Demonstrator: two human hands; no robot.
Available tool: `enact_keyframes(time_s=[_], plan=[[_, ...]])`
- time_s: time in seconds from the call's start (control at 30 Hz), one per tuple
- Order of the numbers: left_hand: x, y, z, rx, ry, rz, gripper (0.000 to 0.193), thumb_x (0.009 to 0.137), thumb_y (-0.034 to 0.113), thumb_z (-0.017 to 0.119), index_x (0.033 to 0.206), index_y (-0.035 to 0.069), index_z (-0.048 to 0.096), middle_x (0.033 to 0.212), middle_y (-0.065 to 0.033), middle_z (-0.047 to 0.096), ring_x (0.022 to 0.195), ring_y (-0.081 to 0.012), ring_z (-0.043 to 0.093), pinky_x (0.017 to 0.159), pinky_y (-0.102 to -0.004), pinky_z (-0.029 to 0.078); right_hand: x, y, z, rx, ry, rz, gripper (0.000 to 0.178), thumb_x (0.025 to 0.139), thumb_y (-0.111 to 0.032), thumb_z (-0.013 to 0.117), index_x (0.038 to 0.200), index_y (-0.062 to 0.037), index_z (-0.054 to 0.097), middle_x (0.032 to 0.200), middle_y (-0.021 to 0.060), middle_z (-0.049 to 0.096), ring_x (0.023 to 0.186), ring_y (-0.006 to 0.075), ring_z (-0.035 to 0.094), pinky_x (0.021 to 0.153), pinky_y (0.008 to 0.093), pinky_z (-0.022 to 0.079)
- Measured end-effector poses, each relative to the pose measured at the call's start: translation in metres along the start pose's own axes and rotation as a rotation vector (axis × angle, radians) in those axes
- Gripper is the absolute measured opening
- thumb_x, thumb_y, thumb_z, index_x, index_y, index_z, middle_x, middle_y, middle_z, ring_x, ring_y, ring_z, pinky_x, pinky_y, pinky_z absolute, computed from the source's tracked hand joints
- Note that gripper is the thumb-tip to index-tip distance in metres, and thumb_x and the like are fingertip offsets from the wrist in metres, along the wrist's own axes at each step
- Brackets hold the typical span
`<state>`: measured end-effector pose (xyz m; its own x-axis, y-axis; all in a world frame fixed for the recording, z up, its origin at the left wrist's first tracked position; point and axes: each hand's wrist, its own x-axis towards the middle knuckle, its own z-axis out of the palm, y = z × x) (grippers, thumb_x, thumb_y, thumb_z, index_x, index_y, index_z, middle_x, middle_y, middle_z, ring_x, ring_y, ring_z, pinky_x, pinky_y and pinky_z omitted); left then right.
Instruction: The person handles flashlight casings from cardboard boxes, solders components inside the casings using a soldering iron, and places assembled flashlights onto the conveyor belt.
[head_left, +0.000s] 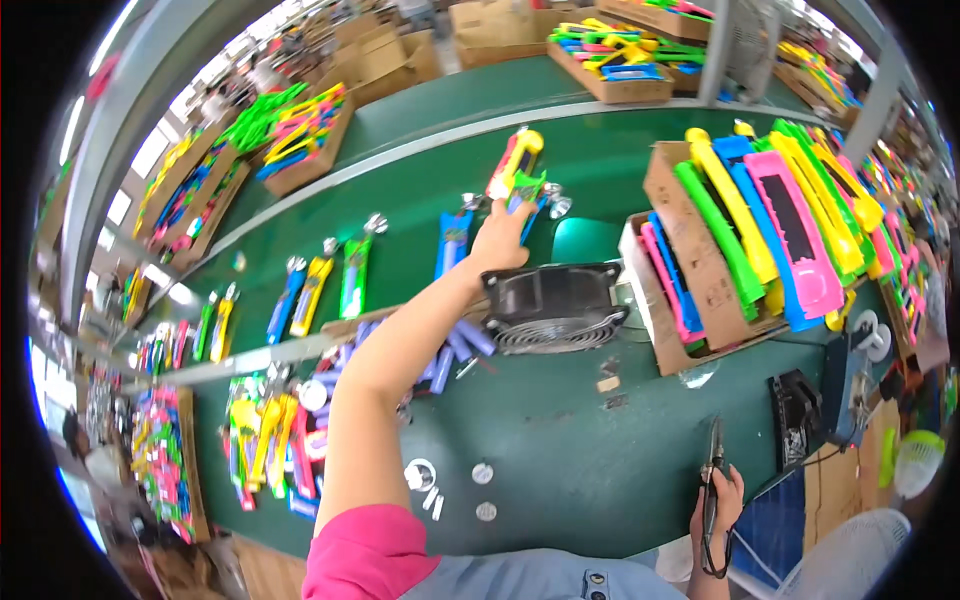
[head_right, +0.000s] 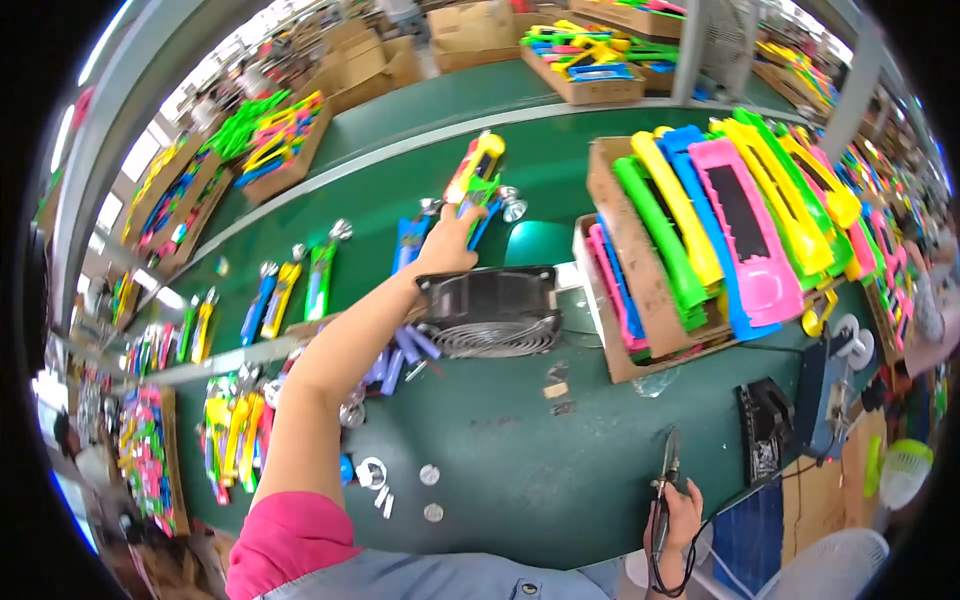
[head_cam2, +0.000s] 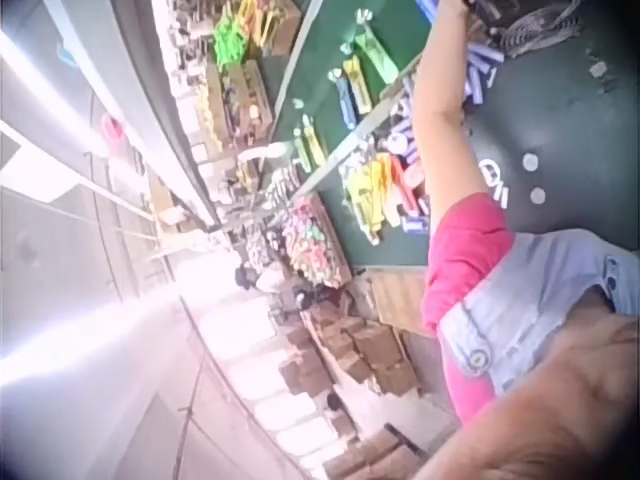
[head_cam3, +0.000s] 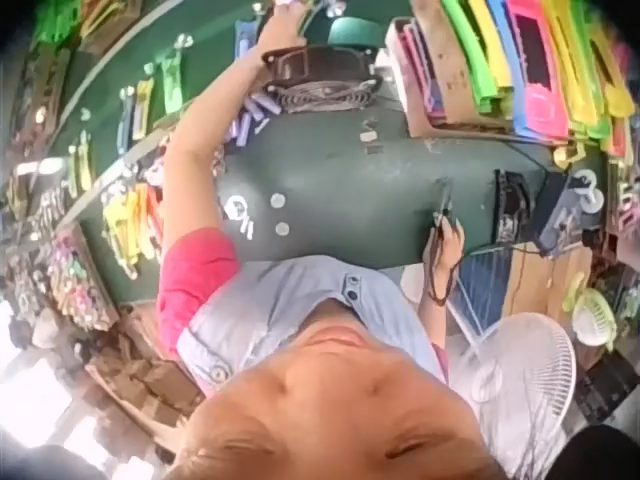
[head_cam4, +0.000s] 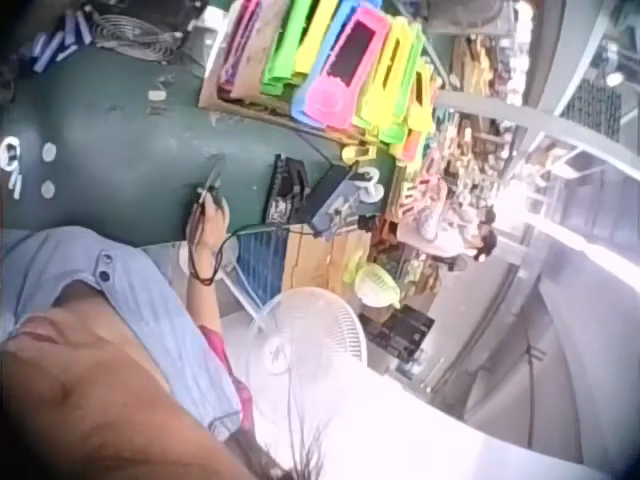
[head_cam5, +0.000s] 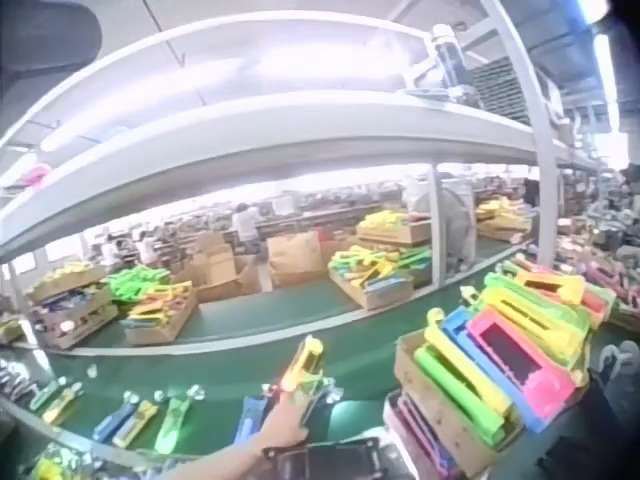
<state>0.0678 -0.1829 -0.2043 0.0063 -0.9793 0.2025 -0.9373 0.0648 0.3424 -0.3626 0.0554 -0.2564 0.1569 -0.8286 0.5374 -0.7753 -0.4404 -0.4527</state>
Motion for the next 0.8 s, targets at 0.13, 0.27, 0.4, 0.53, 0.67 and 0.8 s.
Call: enact_keyframes(time_s=[0.13,0.27,0.4,0.53,0.67,0.8], plan=[[-0.049,-0.004,-0.083,0.08,0.152,-0.05,0.065,0.057,0.003,0.061,0.116,0.023,0.043,0.125,-0.0264,0.033,0.102,-0.0442,0.047,0.084,-0.0426,0.045,-0.006,0.005,-0.002,-0.04,-0.171,0.129,0.02,0.081,-0.005,0.051,0.1,0.0004,0.055,0.082,0.0106,0.061,0.076,0.0246,0.06,0.092,0.0411,0.037],[-0.148,-0.015,-0.187,0.207,0.252,-0.26,0.062,0.059,0.002,0.059,0.116,0.022,0.045,0.122,-0.0194,0.039,0.109,-0.0394,0.044,0.09,-0.0412,0.041,-0.008,0.005,-0.004,-0.004,-0.091,0.09,0.024,0.083,-0.004,0.05,0.106,0.0023,0.053,0.09,0.0152,0.059,0.084,0.0263,0.059,0.089,0.0387,0.04],[-0.304,-0.074,-0.249,0.433,0.31,-0.488,0.063,0.058,0.0,0.06,0.117,0.017,0.044,0.119,-0.0196,0.042,0.113,-0.0387,0.041,0.095,-0.0384,0.035,-0.013,0.008,0.003,0.159,-0.013,0.183,0.022,0.081,-0.005,0.051,0.101,-0.0007,0.057,0.092,0.0123,0.061,0.097,0.0323,0.053,0.086,0.0381,0.041],[-0.454,-0.14,-0.262,0.478,0.287,-0.847,0.069,0.056,-0.009,0.06,0.116,0.022,0.044,0.122,-0.0194,0.04,0.111,-0.0383,0.044,0.09,-0.0385,0.04,-0.009,0.0,0.001,0.217,-0.049,0.213,0.021,0.081,-0.004,0.05,0.101,0.0003,0.057,0.093,0.0146,0.06,0.095,0.0308,0.053,0.084,0.037,0.043],[-0.51,-0.177,-0.233,0.352,0.244,-0.676,0.061,0.061,0.001,0.067,0.117,0.018,0.049,0.118,-0.0177,0.044,0.108,-0.0358,0.046,0.09,-0.0371,0.04,-0.006,-0.002,-0.001,0.223,-0.032,0.169,0.024,0.079,-0.002,0.052,0.102,0.0006,0.056,0.093,0.016,0.059,0.092,0.0293,0.055,0.083,0.0355,0.043],[-0.475,-0.19,-0.256,0.082,0.177,-0.886,0.03,0.073,0.029,0.065,0.101,0.018,0.066,0.114,-0.0191,0.051,0.105,-0.0349,0.049,0.088,-0.0399,0.039,-0.008,0.012,-0.003,0.083,-0.145,-0.062,0.029,0.082,0.002,0.05,0.111,-0.0009,0.05,0.098,0.0149,0.055,0.095,0.0234,0.055,0.082,0.0314,0.043]])
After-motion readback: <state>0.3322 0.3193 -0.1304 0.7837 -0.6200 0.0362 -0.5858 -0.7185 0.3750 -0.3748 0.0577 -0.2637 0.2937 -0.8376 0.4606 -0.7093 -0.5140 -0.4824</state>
